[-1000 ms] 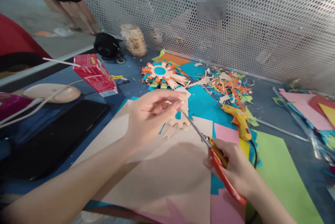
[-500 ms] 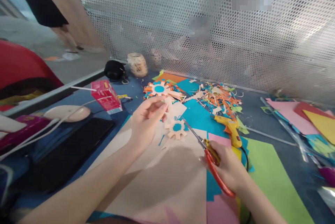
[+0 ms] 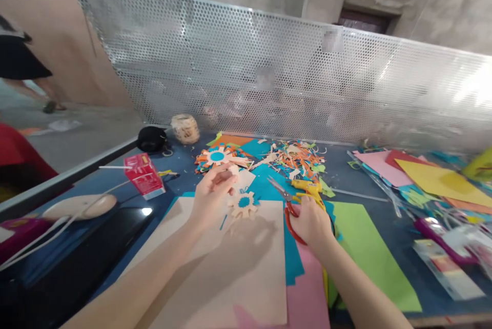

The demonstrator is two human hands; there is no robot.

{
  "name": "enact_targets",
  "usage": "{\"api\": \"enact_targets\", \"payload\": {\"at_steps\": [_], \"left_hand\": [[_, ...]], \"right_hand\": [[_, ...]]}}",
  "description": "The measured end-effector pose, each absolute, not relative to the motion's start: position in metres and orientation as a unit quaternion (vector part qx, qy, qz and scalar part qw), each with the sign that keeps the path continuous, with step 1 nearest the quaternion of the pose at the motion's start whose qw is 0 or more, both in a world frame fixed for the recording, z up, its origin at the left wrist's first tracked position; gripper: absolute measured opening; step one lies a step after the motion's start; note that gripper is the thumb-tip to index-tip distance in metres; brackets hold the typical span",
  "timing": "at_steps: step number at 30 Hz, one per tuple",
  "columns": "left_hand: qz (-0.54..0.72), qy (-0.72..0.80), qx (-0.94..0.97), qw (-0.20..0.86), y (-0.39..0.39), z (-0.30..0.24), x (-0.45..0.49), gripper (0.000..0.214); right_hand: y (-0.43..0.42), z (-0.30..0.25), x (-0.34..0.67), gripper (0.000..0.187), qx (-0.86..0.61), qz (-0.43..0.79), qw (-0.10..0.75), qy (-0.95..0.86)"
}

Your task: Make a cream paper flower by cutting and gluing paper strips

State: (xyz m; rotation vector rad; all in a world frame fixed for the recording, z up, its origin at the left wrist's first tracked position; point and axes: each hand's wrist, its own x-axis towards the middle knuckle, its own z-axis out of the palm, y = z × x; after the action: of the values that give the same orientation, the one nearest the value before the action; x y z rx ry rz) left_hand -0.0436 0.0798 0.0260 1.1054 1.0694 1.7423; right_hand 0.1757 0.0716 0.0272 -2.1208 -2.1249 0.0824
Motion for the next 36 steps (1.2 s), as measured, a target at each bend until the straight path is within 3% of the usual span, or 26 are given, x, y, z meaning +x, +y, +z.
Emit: {"api": "enact_targets", "payload": {"at_steps": [9,16,18,20,22,25,32,36], "left_hand": [[0.637,0.48,0.464,0.385,0.081,0.023,-0.04,0.025],[0.611,0.503,0.469,0.391,0.077,0.025,-0.038,0.028],[0.618,0.496,0.473,0.386,0.078,0.022,-0.038,0.03],[0.616,0.495,0.478,0.384,0.079,0.017,-0.038,0.031],[0.602,0.497,0.49,0.388,0.08,0.012,-0.037,0.031],[0.582,0.499,0.511,0.389,0.08,0.009,-0.035,0.03],[0.56,0.51,0.515,0.401,0.076,0.013,-0.031,0.032],[0.552,0.519,0.508,0.409,0.074,0.014,-0.029,0.033]], "right_hand": [[0.069,0.024,0.18,0.023,-0.669,0.045,0.116,-0.733],[0.076,0.046,0.194,0.03,-0.684,-0.007,0.185,-0.706],[0.084,0.046,0.202,0.03,-0.724,-0.048,0.167,-0.667],[0.093,0.042,0.209,0.042,-0.77,-0.06,0.11,-0.626],[0.102,0.035,0.214,0.057,-0.795,-0.034,0.065,-0.602],[0.112,0.024,0.214,0.064,-0.797,0.034,0.061,-0.6],[0.117,0.021,0.213,0.041,-0.783,0.084,0.104,-0.608],[0.114,0.029,0.22,0.041,-0.771,0.132,0.125,-0.61]]}}
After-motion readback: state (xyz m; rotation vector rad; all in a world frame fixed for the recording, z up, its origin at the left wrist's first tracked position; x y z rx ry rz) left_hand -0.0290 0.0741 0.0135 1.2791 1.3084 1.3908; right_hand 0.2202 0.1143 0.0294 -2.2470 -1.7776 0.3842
